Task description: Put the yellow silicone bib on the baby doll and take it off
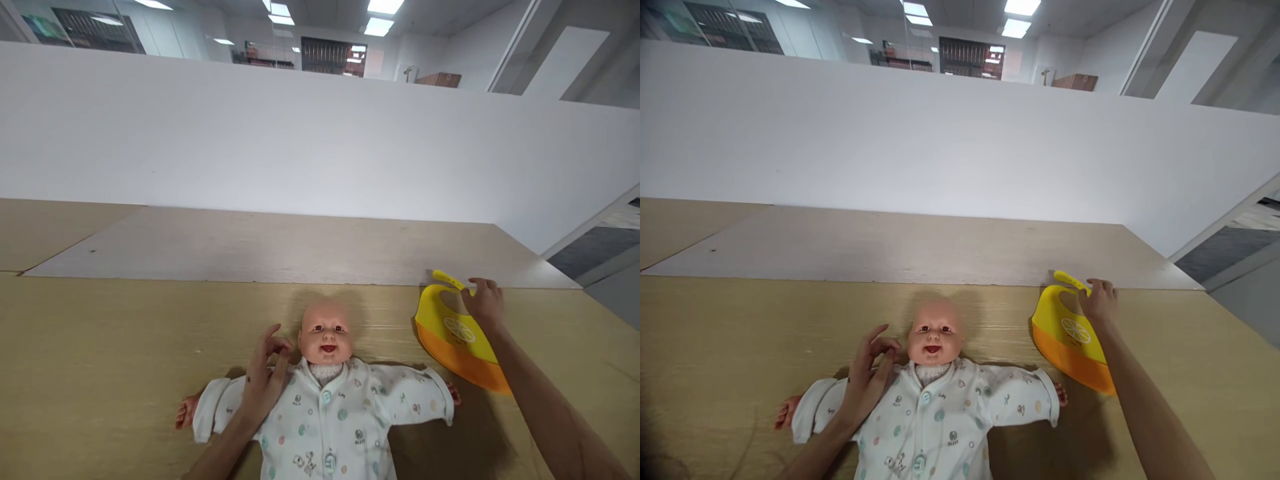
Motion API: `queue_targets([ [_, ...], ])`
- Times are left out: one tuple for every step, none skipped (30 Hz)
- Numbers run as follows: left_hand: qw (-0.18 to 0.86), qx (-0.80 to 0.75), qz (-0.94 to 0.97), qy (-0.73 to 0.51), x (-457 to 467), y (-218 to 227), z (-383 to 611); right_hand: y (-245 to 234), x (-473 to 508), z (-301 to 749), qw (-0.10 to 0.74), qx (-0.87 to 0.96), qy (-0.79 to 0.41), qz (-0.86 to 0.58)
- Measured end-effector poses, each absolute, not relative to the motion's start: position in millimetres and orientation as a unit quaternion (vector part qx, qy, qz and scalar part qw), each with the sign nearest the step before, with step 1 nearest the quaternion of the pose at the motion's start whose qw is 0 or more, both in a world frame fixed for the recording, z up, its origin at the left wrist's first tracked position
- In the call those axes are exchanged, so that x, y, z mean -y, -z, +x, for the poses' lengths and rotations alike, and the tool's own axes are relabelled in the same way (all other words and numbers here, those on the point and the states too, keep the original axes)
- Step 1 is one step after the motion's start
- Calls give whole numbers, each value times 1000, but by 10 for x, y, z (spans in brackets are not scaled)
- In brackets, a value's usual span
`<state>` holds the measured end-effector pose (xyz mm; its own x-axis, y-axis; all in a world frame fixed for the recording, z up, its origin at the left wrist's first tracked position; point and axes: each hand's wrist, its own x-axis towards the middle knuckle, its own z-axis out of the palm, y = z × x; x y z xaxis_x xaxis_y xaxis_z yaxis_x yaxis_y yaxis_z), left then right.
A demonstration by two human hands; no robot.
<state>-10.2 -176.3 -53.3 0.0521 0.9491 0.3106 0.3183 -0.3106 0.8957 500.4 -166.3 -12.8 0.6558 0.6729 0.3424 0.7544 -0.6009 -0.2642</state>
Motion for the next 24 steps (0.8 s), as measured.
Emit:
queue_targets([
  [326, -488, 646, -487, 1764, 525, -102, 146, 1707, 4914, 204, 410, 86, -885],
  [327, -487, 644, -490, 1765, 516, -102, 160, 1763, 4806, 212, 418, 70, -880],
  [328, -486, 643, -492, 1766, 507, -102, 168, 1830, 4680, 222, 432, 51, -873],
  [329, -484, 643, -494, 1767, 497, -103, 170, 1904, 4534, 230, 448, 33, -863],
  [329, -482, 645, -494, 1767, 488, -103, 167, 1980, 4370, 238, 478, 11, -845],
  [328, -480, 646, -495, 1766, 478, -104, 160, 2054, 4190, 260, 508, -18, -821],
  [327, -478, 647, -496, 1765, 467, -105, 150, 2122, 3999, 271, 540, -52, -795],
  [325, -477, 648, -497, 1762, 456, -107, 140, 2181, 3806, 277, 574, -79, -767],
  [324, -475, 650, -496, 1759, 443, -109, 131, 2230, 3617, 280, 614, -107, -730],
  [325, -475, 653, -493, 1755, 430, -112, 124, 2272, 3440, 275, 655, -139, -690],
  [327, -474, 659, -485, 1751, 417, -117, 118, 2307, 3282, 275, 689, -154, -652],
  [330, -472, 666, -474, 1748, 403, -126, 113, 2340, 3148, 261, 722, -170, -617],
  [333, -470, 676, -460, 1747, 391, -139, 108, 2375, 3041, 240, 746, -182, -593],
  [339, -468, 686, -443, 1750, 382, -161, 102, 2414, 2962, 218, 766, -189, -575],
  [345, -465, 695, -426, 1757, 375, -191, 95, 2460, 2909, 191, 780, -196, -563],
  [350, -462, 705, -409, 1770, 371, -233, 87, 2513, 2878, 164, 791, -203, -554],
  [352, -456, 717, -391, 1790, 368, -285, 78, 2571, 2864, 140, 799, -210, -545],
  [349, -449, 734, -372, 1818, 365, -347, 67, 2632, 2862, 121, 805, -220, -537],
  [341, -437, 754, -353, 1854, 359, -417, 57, 2692, 2866, 107, 810, -232, -529],
  [327, -420, 779, -332, 1897, 348, -490, 48, 2749, 2870, 97, 814, -243, -519],
  [309, -398, 804, -314, 1946, 332, -563, 41, 2799, 2871, 87, 817, -255, -510],
  [293, -373, 830, -293, 1997, 313, -632, 38, 2838, 2867, 75, 819, -265, -503],
  [275, -348, 855, -269, 2050, 291, -692, 42, 2865, 2857, 61, 819, -273, -501],
  [258, -329, 876, -240, 2099, 271, -740, 53, 2878, 2842, 46, 818, -279, -502],
])
